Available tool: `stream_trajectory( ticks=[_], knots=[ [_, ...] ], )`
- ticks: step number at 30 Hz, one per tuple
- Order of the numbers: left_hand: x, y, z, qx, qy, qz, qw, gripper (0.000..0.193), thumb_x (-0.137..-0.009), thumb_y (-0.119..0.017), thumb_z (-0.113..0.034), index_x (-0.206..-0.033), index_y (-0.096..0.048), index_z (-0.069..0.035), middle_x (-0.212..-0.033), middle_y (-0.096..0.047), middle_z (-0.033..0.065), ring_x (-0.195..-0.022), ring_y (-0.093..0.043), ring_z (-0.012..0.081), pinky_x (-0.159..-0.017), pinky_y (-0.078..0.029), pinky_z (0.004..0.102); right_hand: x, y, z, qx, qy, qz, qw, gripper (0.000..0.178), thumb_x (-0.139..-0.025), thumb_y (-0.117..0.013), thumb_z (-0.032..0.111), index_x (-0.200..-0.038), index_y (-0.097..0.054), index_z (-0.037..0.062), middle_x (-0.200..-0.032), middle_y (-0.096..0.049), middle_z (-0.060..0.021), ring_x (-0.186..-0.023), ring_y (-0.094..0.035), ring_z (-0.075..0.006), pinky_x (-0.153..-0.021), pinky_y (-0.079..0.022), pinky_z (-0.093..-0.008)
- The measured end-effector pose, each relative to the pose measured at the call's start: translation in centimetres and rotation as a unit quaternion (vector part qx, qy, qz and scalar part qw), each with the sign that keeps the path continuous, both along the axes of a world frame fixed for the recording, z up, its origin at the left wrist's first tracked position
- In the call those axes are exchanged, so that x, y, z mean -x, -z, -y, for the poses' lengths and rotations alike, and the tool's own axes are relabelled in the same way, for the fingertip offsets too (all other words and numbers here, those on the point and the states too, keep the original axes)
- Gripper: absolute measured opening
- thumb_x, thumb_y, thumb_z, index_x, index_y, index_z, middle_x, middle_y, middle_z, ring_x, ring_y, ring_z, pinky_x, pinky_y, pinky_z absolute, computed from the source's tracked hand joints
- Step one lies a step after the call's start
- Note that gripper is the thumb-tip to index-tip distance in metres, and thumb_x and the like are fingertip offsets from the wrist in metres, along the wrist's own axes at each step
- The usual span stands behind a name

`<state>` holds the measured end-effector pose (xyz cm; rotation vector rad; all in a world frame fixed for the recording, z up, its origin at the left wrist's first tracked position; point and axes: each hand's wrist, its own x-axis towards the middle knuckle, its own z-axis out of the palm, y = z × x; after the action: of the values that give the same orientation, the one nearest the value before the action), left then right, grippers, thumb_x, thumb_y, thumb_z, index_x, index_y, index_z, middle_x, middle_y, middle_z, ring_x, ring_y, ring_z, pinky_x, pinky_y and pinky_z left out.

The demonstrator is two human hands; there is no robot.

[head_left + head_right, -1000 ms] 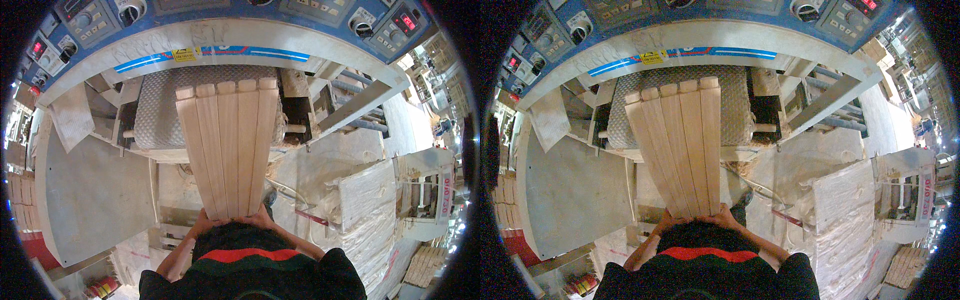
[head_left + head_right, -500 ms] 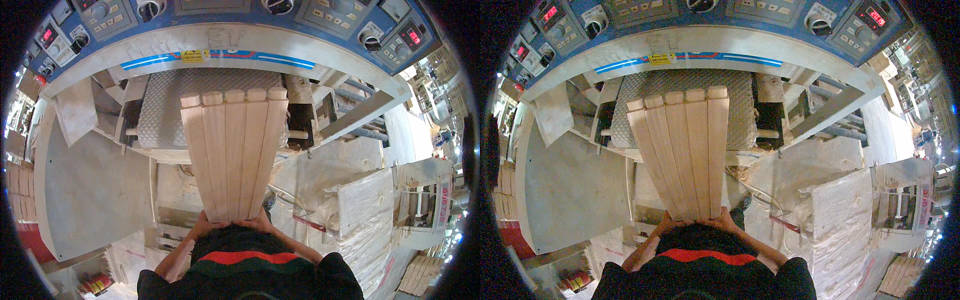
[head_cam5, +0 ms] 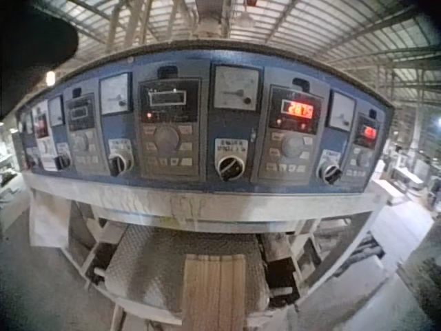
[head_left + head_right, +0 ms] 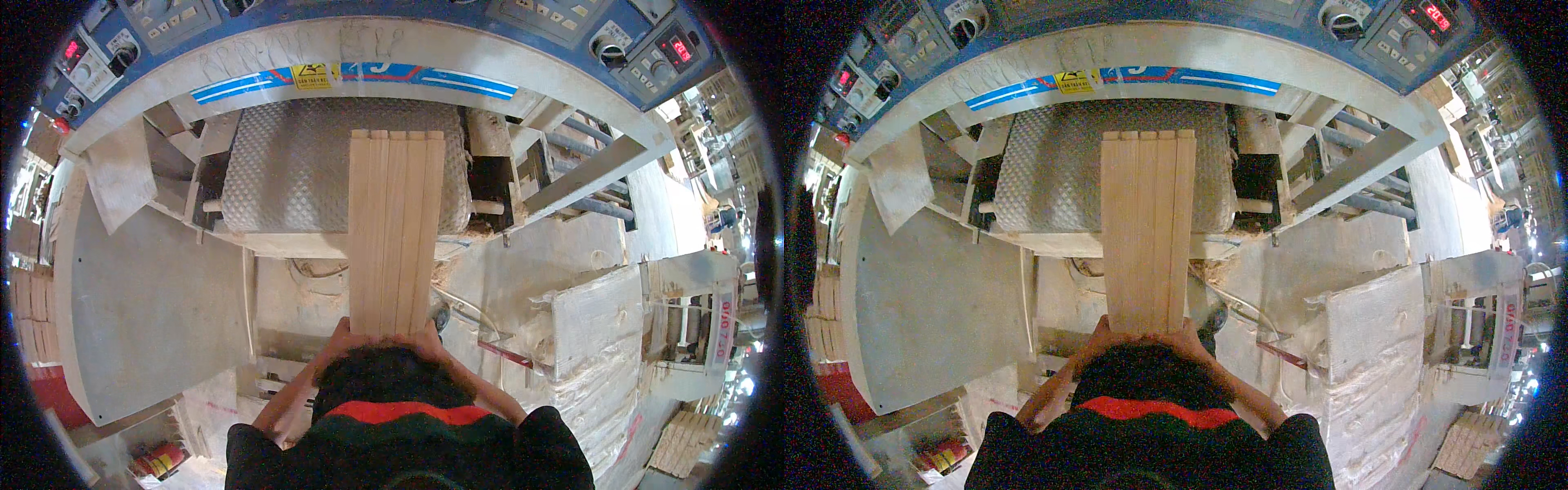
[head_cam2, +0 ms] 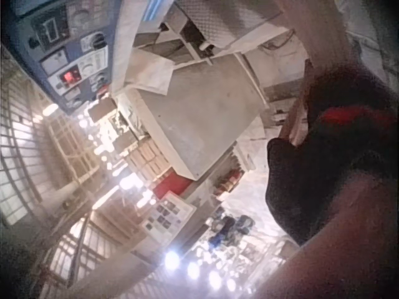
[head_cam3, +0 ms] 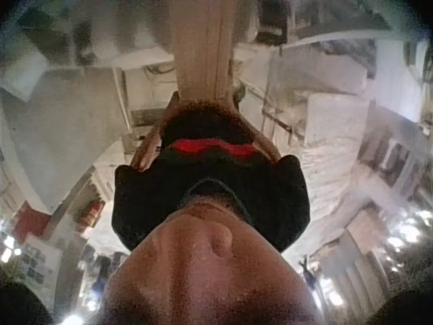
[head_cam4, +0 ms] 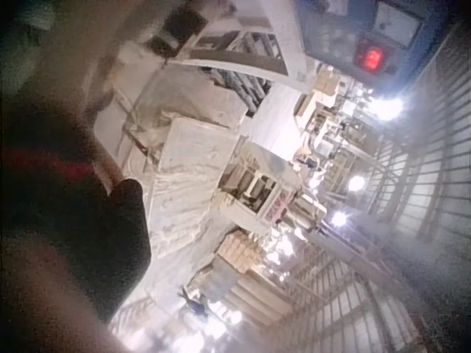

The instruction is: The person repeatedly picks up stacks of wooden planks from a nearby pile and places them onto a machine's conveyor belt. They handle the planks by hand, aligning them before feeding them into the machine, then return to the pile to repeat the process.

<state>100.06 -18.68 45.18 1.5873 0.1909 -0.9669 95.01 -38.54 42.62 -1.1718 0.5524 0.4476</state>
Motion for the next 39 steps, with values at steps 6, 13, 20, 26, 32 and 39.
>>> stream_trajectory(
  ticks=[6,13,20,26,32,39],
  knots=[
    [-1.5,7.2,1.5,-0.086,0.047,0.042,0.994,0.053,-0.067,-0.078,-0.022,-0.107,-0.059,0.006,-0.101,-0.064,0.0140,-0.091,-0.061,0.0188,-0.076,-0.051,0.0326,0.1,9.2,2.1,0.174,-0.042,0.044,0.983,0.048,-0.067,-0.078,0.019,-0.104,-0.058,-0.0040,-0.092,-0.065,-0.0106,-0.081,-0.062,-0.0181,-0.070,-0.052,-0.0325],
    [-3.2,7.9,3.1,0.060,-0.042,-0.014,0.997,0.060,-0.066,-0.080,-0.019,-0.112,-0.054,0.007,-0.098,-0.064,0.0121,-0.085,-0.063,0.0196,-0.072,-0.052,0.0318,-3.7,2.7,3.3,0.118,-0.063,0.003,0.991,0.049,-0.071,-0.075,0.021,-0.109,-0.055,-0.0040,-0.088,-0.064,-0.0085,-0.072,-0.063,-0.0165,-0.060,-0.053,-0.0313],
    [-5.4,7.0,3.4,0.093,-0.030,-0.074,0.992,0.049,-0.067,-0.079,-0.018,-0.107,-0.059,0.003,-0.094,-0.064,0.0092,-0.080,-0.062,0.0182,-0.069,-0.051,0.0314,-5.5,3.4,3.9,0.129,-0.075,0.014,0.989,0.042,-0.071,-0.074,0.021,-0.103,-0.059,-0.0026,-0.086,-0.064,-0.0072,-0.071,-0.061,-0.0160,-0.060,-0.051,-0.0288],
    [-7.1,6.8,2.6,0.093,-0.015,-0.049,0.994,0.045,-0.070,-0.076,-0.020,-0.107,-0.060,0.001,-0.096,-0.064,0.0077,-0.085,-0.061,0.0183,-0.071,-0.050,0.0333,-7.5,0.1,3.4,0.198,-0.154,0.028,0.968,0.038,-0.072,-0.073,0.022,-0.098,-0.062,-0.0025,-0.084,-0.064,-0.0072,-0.071,-0.061,-0.0149,-0.062,-0.050,-0.0290],
    [-8.5,8.1,2.8,0.178,-0.053,-0.045,0.982,0.049,-0.072,-0.073,-0.019,-0.115,-0.055,-0.001,-0.101,-0.061,0.0060,-0.088,-0.060,0.0180,-0.073,-0.051,0.0336,-9.1,1.1,3.6,0.091,-0.064,0.051,0.993,0.039,-0.071,-0.074,0.021,-0.101,-0.061,-0.0006,-0.085,-0.064,-0.0070,-0.071,-0.062,-0.0167,-0.060,-0.051,-0.0302],
    [-10.4,5.7,4.2,0.179,-0.061,-0.069,0.979,0.049,-0.076,-0.071,-0.022,-0.116,-0.053,0.000,-0.102,-0.060,0.0083,-0.088,-0.060,0.0191,-0.072,-0.052,0.0342,-10.6,3.9,5.7,0.054,-0.069,0.034,0.996,0.043,-0.070,-0.075,0.018,-0.103,-0.058,-0.0045,-0.090,-0.062,-0.0076,-0.077,-0.063,-0.0175,-0.061,-0.052,-0.0300]
  ],
)
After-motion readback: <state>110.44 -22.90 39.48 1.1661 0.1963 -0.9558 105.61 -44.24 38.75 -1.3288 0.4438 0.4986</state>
